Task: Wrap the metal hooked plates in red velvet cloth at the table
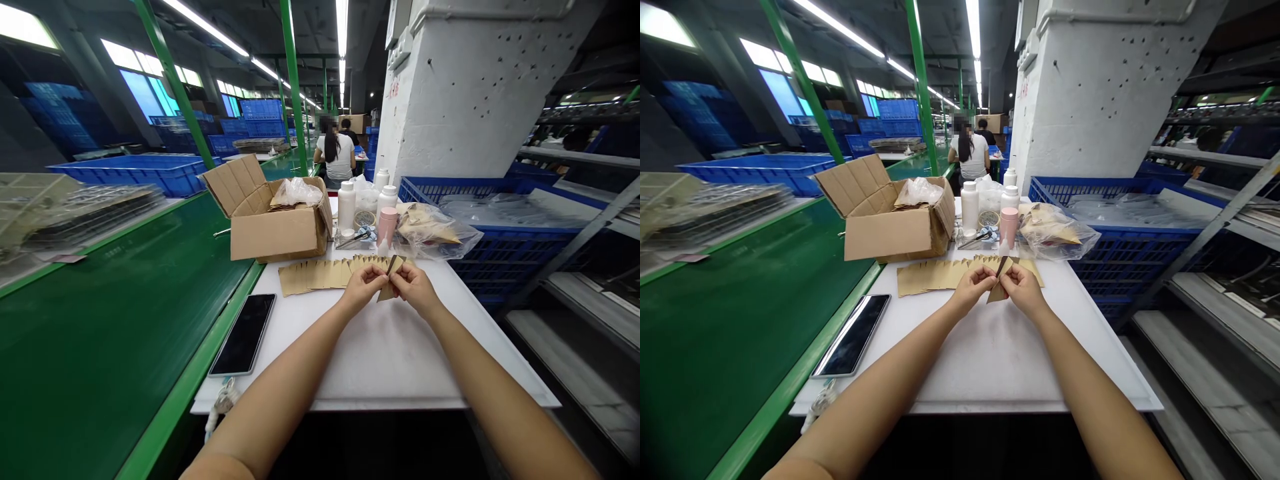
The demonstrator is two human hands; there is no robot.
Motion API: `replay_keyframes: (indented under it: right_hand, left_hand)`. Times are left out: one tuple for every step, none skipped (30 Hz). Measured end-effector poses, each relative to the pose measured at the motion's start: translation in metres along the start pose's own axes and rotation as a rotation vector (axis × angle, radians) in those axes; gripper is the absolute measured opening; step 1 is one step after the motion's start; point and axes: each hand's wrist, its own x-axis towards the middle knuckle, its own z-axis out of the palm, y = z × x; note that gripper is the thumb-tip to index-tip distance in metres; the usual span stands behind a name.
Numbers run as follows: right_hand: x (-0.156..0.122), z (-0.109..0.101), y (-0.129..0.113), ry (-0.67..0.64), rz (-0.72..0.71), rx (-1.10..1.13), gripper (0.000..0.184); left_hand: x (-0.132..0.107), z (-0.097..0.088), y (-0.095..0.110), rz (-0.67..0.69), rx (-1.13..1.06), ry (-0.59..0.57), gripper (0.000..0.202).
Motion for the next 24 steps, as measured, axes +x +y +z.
replay_keyframes:
  right_hand:
    - [0.000,0.000,0.000,-0.002,0.000,0.000,0.033]
    - [0.000,0.000,0.000,-0.007,0.001,0.002,0.033]
    - [0.000,0.001,0.000,-0.012,0.003,0.003,0.032]
    - [0.000,0.001,0.001,-0.016,0.009,0.005,0.031]
    - [0.000,0.002,0.001,-0.015,0.020,0.008,0.029]
    - [0.000,0.002,0.001,-0.009,0.036,0.020,0.027]
    - [0.001,0.002,0.002,0.004,0.057,0.042,0.024]
    - [0.002,0.001,0.002,0.022,0.082,0.074,0.022]
    - [0.003,0.000,0.002,0.047,0.107,0.114,0.019]
    - [0.005,-0.002,0.003,0.078,0.129,0.158,0.017]
    - [0.006,-0.005,0.003,0.125,0.143,0.194,0.016]
    - [0.008,-0.010,0.004,0.182,0.149,0.216,0.016]
    - [0.011,-0.015,0.006,0.246,0.147,0.223,0.016]
    - [0.013,-0.021,0.007,0.313,0.139,0.219,0.017]
    - [0.016,-0.028,0.010,0.378,0.125,0.206,0.018]
    - [0.019,-0.035,0.012,0.441,0.107,0.189,0.018]
    - [0.022,-0.043,0.014,0.502,0.089,0.171,0.017]
    - [0.025,-0.052,0.016,0.563,0.068,0.154,0.017]
    - [0.028,-0.062,0.018,0.631,0.043,0.135,0.016]
    - [0.030,-0.071,0.018,0.703,0.014,0.114,0.017]
    - [0.033,-0.081,0.017,0.772,-0.017,0.089,0.017]
    - [0.034,-0.091,0.015,0.836,-0.050,0.060,0.017]
    - [0.035,-0.102,0.012,0.889,-0.082,0.025,0.017]
    - [0.035,-0.112,0.007,0.930,-0.111,-0.021,0.017]
  left_hand:
    - [0.000,0.000,0.000,-0.014,-0.005,0.009,0.030]
    - [0.000,0.001,0.000,-0.034,-0.010,0.030,0.028]
    - [0.001,0.001,0.001,-0.058,-0.016,0.057,0.027]
    - [0.001,0.002,0.001,-0.082,-0.025,0.083,0.026]
    - [0.001,0.002,0.002,-0.103,-0.036,0.104,0.025]
    - [0.001,0.002,0.003,-0.120,-0.051,0.119,0.024]
    - [0.001,0.002,0.003,-0.132,-0.069,0.129,0.024]
    - [0.001,0.002,0.003,-0.139,-0.089,0.139,0.024]
    - [0.001,0.002,0.003,-0.145,-0.111,0.157,0.024]
    - [0.002,0.001,0.003,-0.147,-0.134,0.181,0.024]
    - [0.003,0.000,0.003,-0.146,-0.158,0.212,0.024]
    - [0.004,-0.001,0.002,-0.142,-0.180,0.246,0.024]
    - [0.005,-0.002,0.002,-0.137,-0.201,0.281,0.024]
    - [0.006,-0.003,0.001,-0.132,-0.221,0.315,0.024]
    - [0.008,-0.005,0.001,-0.127,-0.239,0.345,0.024]
    - [0.009,-0.006,0.001,-0.120,-0.256,0.371,0.024]
    - [0.010,-0.008,0.002,-0.112,-0.272,0.394,0.023]
    - [0.011,-0.010,0.003,-0.102,-0.284,0.414,0.023]
    - [0.011,-0.012,0.004,-0.092,-0.293,0.433,0.022]
    - [0.012,-0.014,0.005,-0.081,-0.299,0.450,0.022]
    - [0.013,-0.017,0.007,-0.072,-0.305,0.465,0.022]
    - [0.014,-0.019,0.008,-0.065,-0.311,0.477,0.021]
    - [0.015,-0.021,0.010,-0.061,-0.320,0.485,0.021]
    - [0.016,-0.022,0.011,-0.060,-0.333,0.492,0.020]
